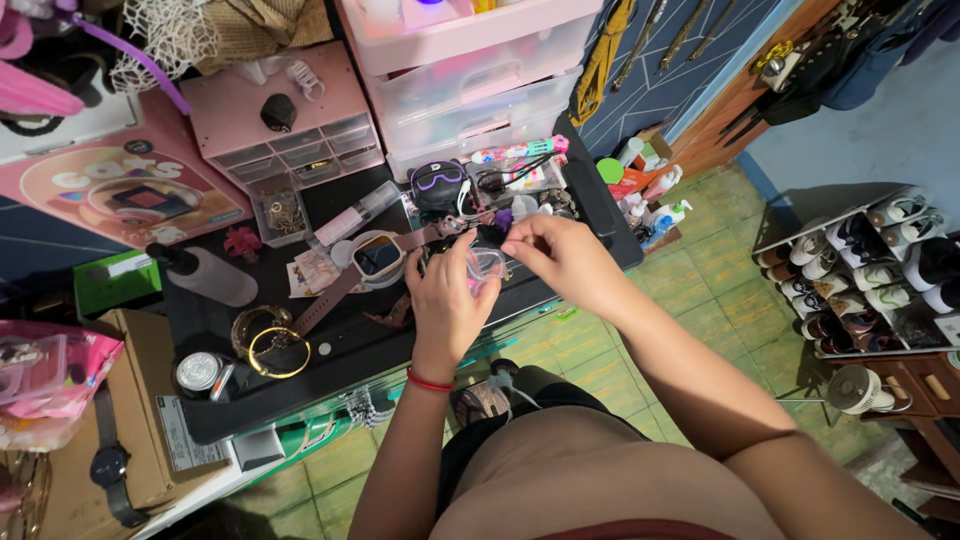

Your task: The person organizes small accessories on a cluttered vanity table. They pick up items, place them into a small plastic bag, and then put the bag into a drawer. They also handle a small bottle and other small items, moving them around the table.

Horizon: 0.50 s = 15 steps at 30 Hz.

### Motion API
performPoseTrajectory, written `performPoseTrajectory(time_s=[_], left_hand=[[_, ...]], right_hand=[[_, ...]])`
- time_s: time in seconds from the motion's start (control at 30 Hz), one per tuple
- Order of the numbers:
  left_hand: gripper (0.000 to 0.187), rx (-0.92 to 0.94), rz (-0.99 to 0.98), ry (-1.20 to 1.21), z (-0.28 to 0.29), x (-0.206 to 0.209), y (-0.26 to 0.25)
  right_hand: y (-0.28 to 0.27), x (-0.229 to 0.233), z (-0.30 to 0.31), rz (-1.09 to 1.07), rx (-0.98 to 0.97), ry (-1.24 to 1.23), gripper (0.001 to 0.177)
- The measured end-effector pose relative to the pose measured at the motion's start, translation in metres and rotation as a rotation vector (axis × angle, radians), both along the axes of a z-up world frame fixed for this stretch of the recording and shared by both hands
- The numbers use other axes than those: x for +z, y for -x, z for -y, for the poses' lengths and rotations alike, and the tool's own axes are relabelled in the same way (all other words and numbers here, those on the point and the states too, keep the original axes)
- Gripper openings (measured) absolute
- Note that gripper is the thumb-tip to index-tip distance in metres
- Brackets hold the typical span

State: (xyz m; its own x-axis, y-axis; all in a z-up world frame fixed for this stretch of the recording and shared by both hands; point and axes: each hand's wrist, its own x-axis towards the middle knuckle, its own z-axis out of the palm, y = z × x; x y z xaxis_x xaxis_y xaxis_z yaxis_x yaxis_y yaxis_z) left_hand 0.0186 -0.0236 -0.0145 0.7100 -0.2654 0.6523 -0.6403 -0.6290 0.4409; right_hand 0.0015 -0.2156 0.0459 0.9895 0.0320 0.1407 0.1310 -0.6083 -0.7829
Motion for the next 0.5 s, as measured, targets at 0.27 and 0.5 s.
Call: performPoseTrajectory(time_s=[0.27, 0.5], left_hand=[[0.055, -0.054, -0.004, 0.129, -0.001, 0.000, 0.002], [0.057, -0.022, -0.035, 0.315, -0.015, 0.008, 0.027]], right_hand=[[-0.002, -0.007, -0.001, -0.026, -0.029, 0.043, 0.015], [0.006, -0.038, -0.015, -0.203, -0.164, 0.336, 0.032]])
